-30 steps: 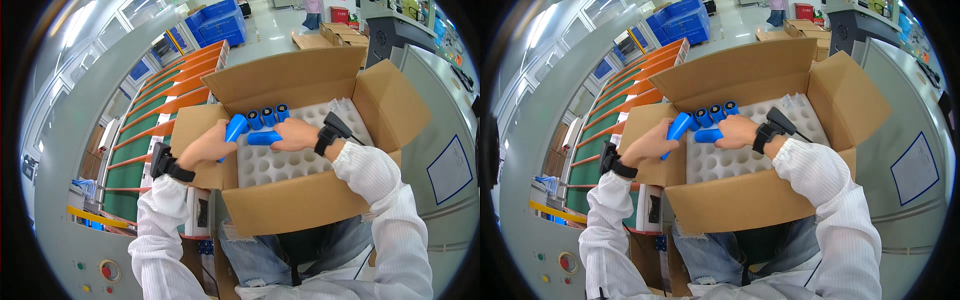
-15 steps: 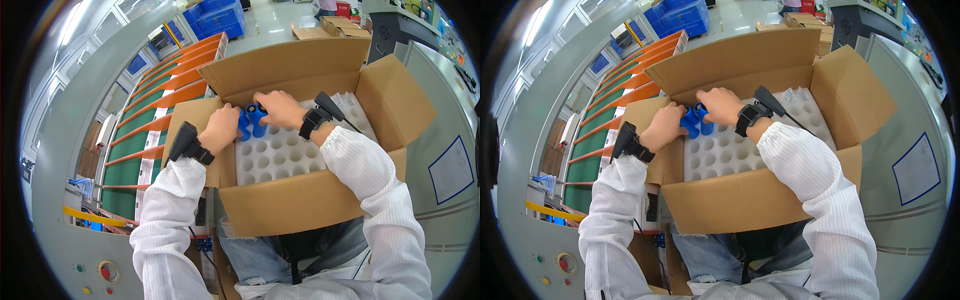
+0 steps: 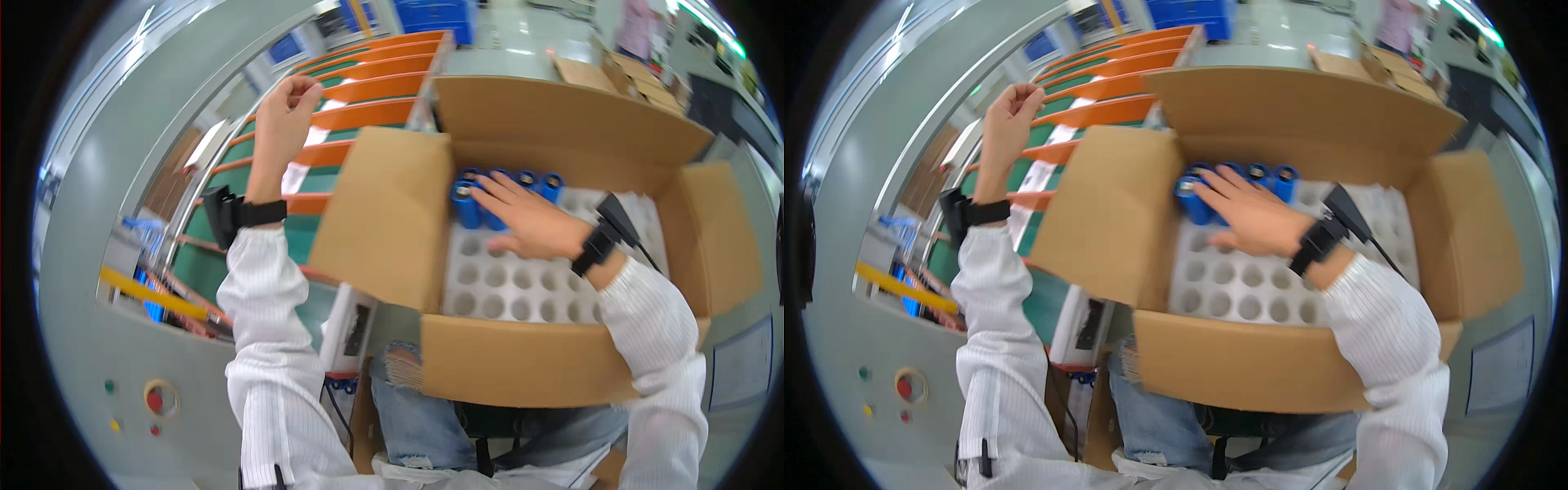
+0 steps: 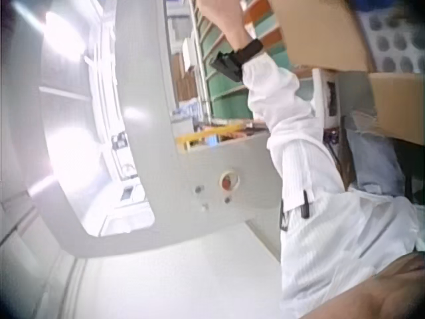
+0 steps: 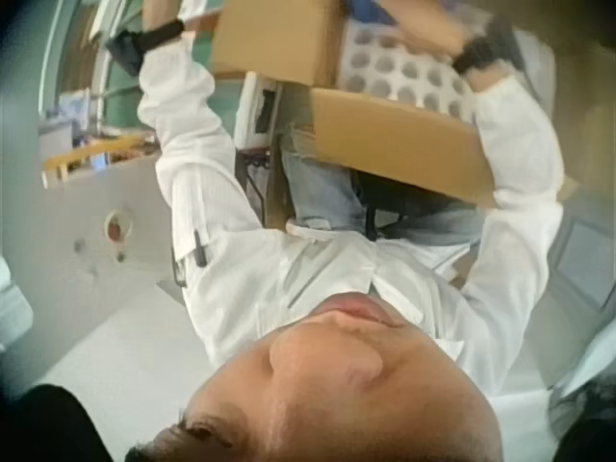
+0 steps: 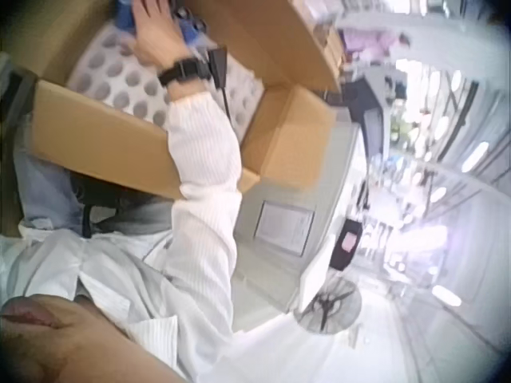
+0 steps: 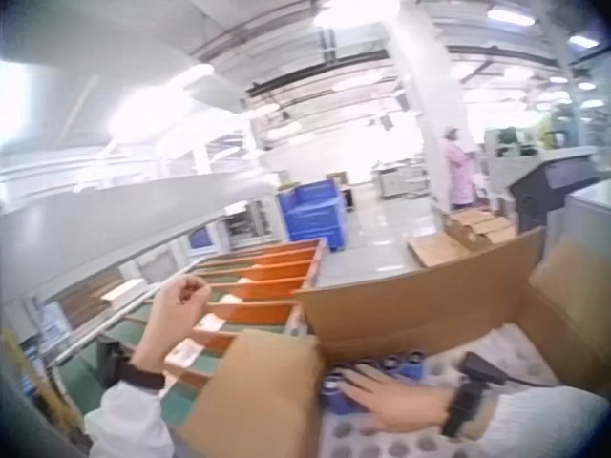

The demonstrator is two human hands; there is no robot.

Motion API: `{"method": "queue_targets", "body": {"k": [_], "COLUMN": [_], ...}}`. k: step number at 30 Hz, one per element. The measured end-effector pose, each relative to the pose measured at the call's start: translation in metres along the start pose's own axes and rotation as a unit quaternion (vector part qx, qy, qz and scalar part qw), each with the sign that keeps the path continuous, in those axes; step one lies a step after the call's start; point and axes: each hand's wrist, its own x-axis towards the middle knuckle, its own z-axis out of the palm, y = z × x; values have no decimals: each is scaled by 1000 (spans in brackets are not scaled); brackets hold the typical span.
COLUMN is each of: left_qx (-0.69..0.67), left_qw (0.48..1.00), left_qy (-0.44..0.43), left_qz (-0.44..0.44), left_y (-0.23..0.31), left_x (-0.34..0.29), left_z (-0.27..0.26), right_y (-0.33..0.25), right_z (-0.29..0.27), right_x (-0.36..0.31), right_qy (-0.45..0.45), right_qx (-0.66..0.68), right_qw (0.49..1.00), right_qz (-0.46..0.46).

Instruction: The recorder takes blue cylindrical battery cells from a rack and places them into foam-lined cardboard boxes, then prepares a box for labeling.

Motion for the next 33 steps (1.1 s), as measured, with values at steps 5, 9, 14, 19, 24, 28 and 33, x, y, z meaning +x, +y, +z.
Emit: {"method": "queue_targets", "body": {"k": [5,9,14,19,24,28,33], "left_qx": [127,-30,139,273,214,371,333], "left_qw": [985,950,779,751,791,745,860], "left_qy": [88,303,606,590,540,531,382], "left_qz": [-81,-60,-80,-115,-190,-159,-59], "left_y": [-95,-45,5,17,25,36,-21], "left_x": [-104,-224,-329,-342,-354,-343,-269], "left_z": [-77,-143,-278,-346,-388,-385,-232], "right_y": [-15,-11,-15,-4,-11,-13,-14], "right_z": [-5,0,1,1,2,-7,-4], "right_x": [-1,-8,-13,-16,-4,-5,-10], "right_qy": [-133,-113,-105,-98,-100,-98,-93], "right_qx": [-41,-24,23,30,33,45,49], "right_qw": [988,991,992,992,992,992,992], "right_qz": [64,62,70,69,69,72,76]}}
